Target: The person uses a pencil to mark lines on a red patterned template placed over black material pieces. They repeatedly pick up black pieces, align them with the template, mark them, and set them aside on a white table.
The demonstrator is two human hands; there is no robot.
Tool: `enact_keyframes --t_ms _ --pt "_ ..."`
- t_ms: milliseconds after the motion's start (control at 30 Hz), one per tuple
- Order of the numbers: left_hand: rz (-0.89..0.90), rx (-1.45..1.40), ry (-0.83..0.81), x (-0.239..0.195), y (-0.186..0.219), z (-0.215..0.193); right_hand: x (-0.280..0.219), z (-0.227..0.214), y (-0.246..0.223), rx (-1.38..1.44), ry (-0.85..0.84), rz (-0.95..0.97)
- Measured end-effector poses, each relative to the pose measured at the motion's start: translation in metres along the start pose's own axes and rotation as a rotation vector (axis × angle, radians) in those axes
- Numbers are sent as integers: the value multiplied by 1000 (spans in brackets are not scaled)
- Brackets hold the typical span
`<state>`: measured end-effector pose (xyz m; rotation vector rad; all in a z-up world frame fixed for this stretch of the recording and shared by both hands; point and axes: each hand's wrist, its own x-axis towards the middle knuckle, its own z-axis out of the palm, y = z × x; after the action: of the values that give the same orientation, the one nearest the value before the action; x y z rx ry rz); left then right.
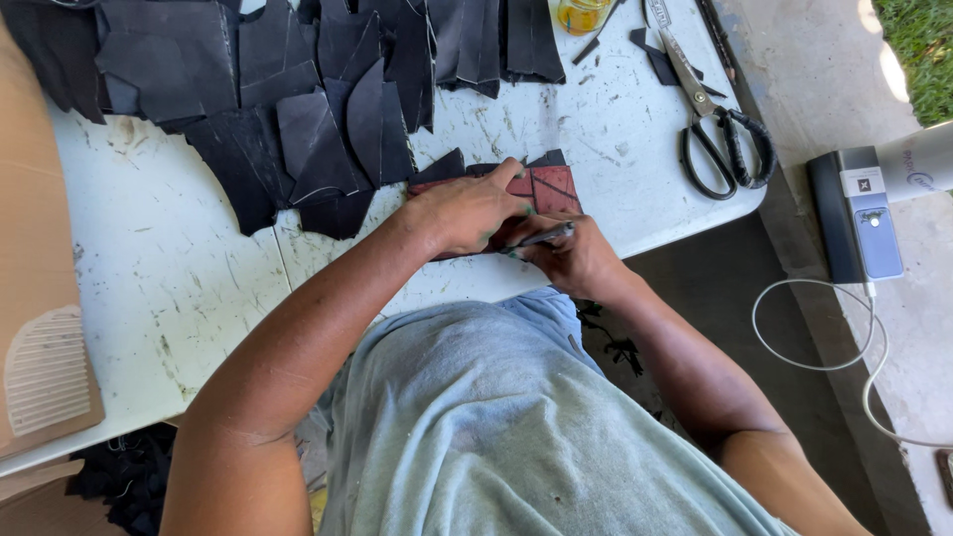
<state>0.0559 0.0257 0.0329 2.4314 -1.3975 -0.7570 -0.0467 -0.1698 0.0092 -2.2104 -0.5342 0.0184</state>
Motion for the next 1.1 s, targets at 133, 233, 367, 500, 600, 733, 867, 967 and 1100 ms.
enact_keyframes --t_ms 133,233,367,500,600,733,867,967,1100 --pt "-64 -66 9 -4 -1 1 -1 1 2 15 -24 95" --pt "-34 -16 18 -4 -2 7 -5 1 -1 -27 -46 84" --pt "42 19 -19 -5 -13 0 1 1 -7 114 -20 166" --pt "-125 81 -198 -11 -19 -4 4 15 -10 53 10 118" --pt "9 203 -123 -11 -21 -8 7 27 -16 149 15 132" --pt "-80 146 -168 -9 -26 -8 14 51 -29 181 27 48" --pt "-20 144 -135 -6 -31 -7 25 76 -31 96 12 106" --pt "-14 120 -128 -5 -31 -8 29 83 -25 44 53 -51" --pt "-56 89 -161 -6 -32 -6 26 86 -24 34 46 1"
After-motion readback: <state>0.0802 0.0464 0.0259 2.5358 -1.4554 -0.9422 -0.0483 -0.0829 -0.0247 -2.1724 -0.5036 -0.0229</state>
